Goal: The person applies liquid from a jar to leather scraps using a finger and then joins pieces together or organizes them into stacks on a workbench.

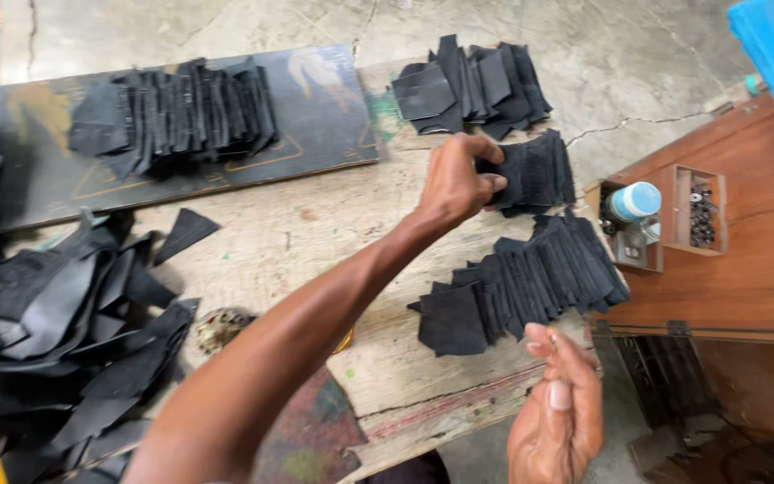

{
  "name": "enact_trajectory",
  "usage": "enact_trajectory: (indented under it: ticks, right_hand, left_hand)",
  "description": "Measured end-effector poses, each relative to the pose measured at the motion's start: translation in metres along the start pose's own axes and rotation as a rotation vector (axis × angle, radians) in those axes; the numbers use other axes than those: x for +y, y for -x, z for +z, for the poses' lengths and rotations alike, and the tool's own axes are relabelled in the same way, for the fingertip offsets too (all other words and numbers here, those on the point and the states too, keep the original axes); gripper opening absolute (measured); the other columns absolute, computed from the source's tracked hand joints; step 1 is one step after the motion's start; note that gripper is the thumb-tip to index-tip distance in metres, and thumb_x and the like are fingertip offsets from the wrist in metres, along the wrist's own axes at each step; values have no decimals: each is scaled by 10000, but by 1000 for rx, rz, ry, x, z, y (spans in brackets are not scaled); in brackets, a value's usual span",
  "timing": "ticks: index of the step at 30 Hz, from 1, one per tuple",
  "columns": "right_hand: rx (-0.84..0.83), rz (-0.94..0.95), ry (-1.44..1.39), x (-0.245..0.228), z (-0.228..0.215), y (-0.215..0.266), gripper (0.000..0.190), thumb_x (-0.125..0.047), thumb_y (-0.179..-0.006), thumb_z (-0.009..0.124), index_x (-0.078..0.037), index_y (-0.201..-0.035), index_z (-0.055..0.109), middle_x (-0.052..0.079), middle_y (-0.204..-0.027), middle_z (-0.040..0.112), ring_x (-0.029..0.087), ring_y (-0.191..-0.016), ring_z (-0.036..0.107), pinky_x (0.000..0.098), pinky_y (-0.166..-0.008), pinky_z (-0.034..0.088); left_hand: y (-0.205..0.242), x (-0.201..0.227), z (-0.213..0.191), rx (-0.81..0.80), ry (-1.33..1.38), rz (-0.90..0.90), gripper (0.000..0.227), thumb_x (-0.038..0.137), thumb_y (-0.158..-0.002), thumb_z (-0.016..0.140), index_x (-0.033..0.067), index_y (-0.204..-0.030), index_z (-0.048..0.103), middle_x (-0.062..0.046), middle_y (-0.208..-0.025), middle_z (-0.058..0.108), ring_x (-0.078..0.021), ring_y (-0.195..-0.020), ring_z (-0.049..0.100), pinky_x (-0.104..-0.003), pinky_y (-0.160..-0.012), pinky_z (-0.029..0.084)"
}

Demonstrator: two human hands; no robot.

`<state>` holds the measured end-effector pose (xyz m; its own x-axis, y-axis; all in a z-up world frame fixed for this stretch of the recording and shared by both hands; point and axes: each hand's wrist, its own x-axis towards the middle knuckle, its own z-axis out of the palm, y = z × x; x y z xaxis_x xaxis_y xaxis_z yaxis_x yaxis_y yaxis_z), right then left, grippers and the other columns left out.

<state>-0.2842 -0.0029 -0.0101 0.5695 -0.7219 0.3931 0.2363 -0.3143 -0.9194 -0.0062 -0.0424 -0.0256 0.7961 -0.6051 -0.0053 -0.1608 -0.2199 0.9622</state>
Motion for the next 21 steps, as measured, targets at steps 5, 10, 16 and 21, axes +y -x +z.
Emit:
enact_trajectory:
  ticks: [5,10,16,21]
  right_hand:
    - [6,-38,34,17,-10,1,385,-169,-1111,443,75,-1380,570,246,-1318,624,265,-1235,601,405,-1108,468]
    - [16,18,44,25,-13,0,391,-171,-1096,454,100,-1354,572,262,-1340,617,299,-1287,602,422,-1114,474]
    - [25,-47,5,37,-19,-5,393,-195,-1115,473,75,-1384,567,244,-1277,625,268,-1216,617,393,-1086,477]
    - [18,39,76,47,-35,4,389,-215,-1126,447,66,-1376,546,236,-1277,598,296,-1247,606,450,-1135,470]
  left_hand:
    - [-18,-18,47,-78,123,-149,272,-56,-789,752,-70,-1054,697,-223,-966,735,-254,-664,752,-373,-551,627]
    - [-34,-41,73,55,-188,164,273,-7,-699,832,-31,-959,752,-222,-1038,679,-271,-858,672,-365,-730,590]
    - [-32,-48,67,311,-743,671,251,339,-579,802,134,-686,702,-137,-949,567,-278,-833,555,-415,-670,501]
    - [-93,-54,-5,160,-724,267,144,194,-977,728,90,-1077,729,-118,-1152,656,-245,-1054,572,-411,-824,496]
